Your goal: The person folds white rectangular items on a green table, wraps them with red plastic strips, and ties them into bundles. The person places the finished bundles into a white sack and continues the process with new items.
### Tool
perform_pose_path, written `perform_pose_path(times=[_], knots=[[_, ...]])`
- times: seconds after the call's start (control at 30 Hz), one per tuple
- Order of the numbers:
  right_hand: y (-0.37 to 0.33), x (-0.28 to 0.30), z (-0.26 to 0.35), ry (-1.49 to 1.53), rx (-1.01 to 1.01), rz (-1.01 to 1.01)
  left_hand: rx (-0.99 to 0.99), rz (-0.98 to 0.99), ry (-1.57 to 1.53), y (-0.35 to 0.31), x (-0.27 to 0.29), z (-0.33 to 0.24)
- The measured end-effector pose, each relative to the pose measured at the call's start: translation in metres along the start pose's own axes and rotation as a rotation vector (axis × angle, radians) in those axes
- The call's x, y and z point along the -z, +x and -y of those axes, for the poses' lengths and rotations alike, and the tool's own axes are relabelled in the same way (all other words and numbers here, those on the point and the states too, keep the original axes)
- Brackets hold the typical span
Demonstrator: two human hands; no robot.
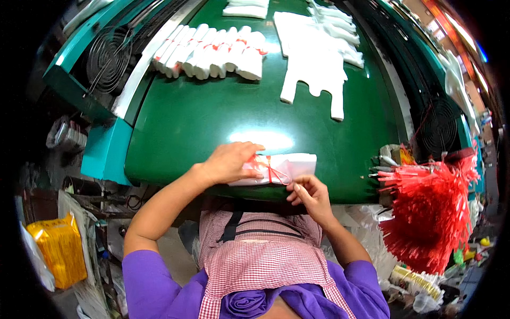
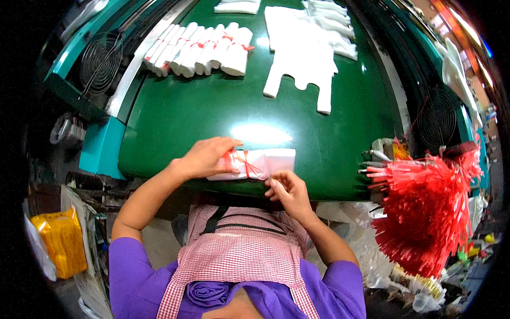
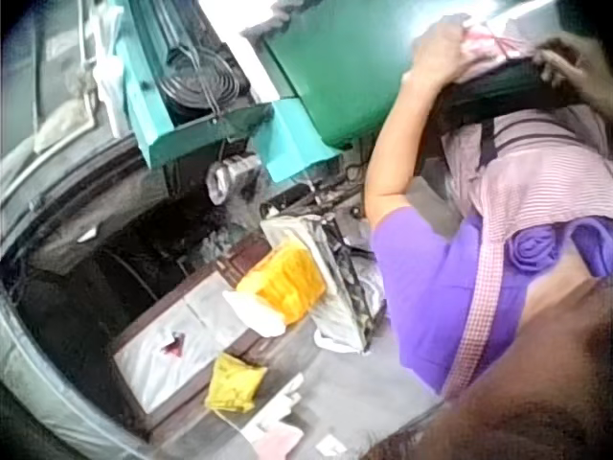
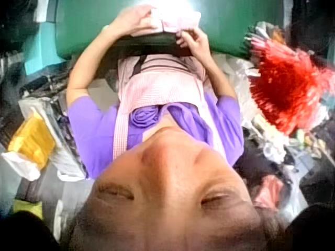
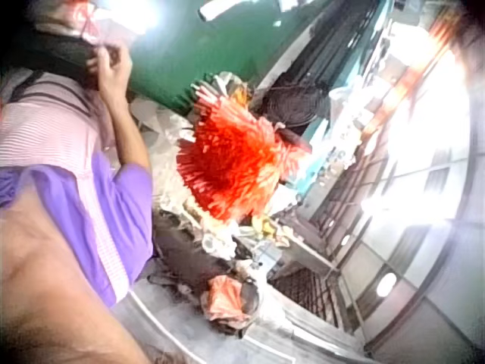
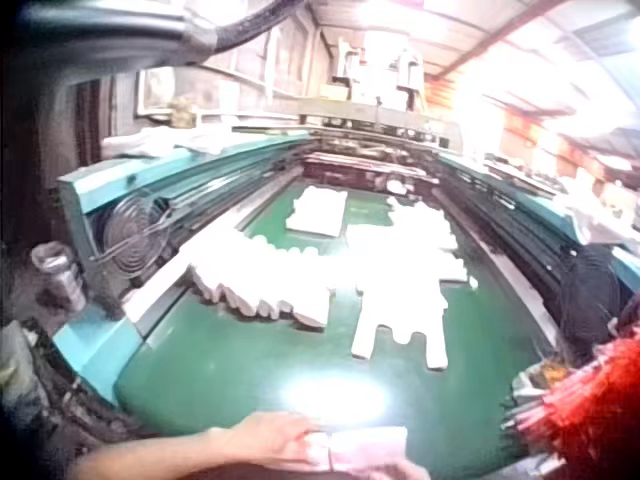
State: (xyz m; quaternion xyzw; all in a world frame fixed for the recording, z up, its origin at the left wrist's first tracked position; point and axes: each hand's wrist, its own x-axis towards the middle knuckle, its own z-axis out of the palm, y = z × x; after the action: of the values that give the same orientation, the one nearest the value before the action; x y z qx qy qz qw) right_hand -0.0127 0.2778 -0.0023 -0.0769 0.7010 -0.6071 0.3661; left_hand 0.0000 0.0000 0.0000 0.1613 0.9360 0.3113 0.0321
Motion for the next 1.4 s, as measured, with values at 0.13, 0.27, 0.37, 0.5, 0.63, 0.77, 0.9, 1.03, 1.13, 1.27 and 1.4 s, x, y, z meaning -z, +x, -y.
perform_pose_path(times=[0.13, 0.27, 0.37, 0.5, 0.63, 0.77, 0.9, 1.03, 1.13, 1.27, 1.4], knots=[[0.025, -0.024, 0.011, 0.246, 0.133, -0.035, 0.087, -0.161, -0.399, 0.005, -0.01, 0.002], [0.08, -0.034, 0.042, 0.376, 0.362, -0.197, -0.044, -0.345, -0.459, 0.025, -0.004, -0.01], [0.134, -0.016, 0.097, 0.145, 0.507, -0.239, -0.141, -0.51, -0.162, 0.047, 0.037, 0.017], [0.239, 0.047, 0.158, -0.258, 0.382, -0.201, 0.148, -0.841, -0.021, 0.086, 0.131, 0.115], [0.369, 0.025, 0.192, -0.719, 0.248, -0.275, 0.553, -0.695, 0.441, 0.105, 0.217, 0.246], [0.405, -0.056, 0.207, -1.143, 0.172, -0.293, 0.955, -0.34, 0.44, 0.136, 0.243, 0.286], [0.407, -0.058, 0.216, -1.076, 0.172, -0.221, 0.864, -0.293, 0.3, 0.136, 0.243, 0.318], [0.375, -0.054, 0.199, -0.983, 0.26, -0.232, 0.698, -0.283, 0.307, 0.101, 0.214, 0.273], [0.296, -0.058, 0.178, -0.951, 0.201, -0.253, 0.621, -0.326, 0.16, 0.04, 0.186, 0.203], [0.192, -0.064, 0.147, -0.905, 0.007, -0.268, 0.705, -0.339, 0.066, -0.048, 0.153, 0.141], [0.124, -0.068, 0.126, -0.822, -0.166, -0.317, 1.015, -0.191, -0.094, -0.102, 0.152, 0.118]])
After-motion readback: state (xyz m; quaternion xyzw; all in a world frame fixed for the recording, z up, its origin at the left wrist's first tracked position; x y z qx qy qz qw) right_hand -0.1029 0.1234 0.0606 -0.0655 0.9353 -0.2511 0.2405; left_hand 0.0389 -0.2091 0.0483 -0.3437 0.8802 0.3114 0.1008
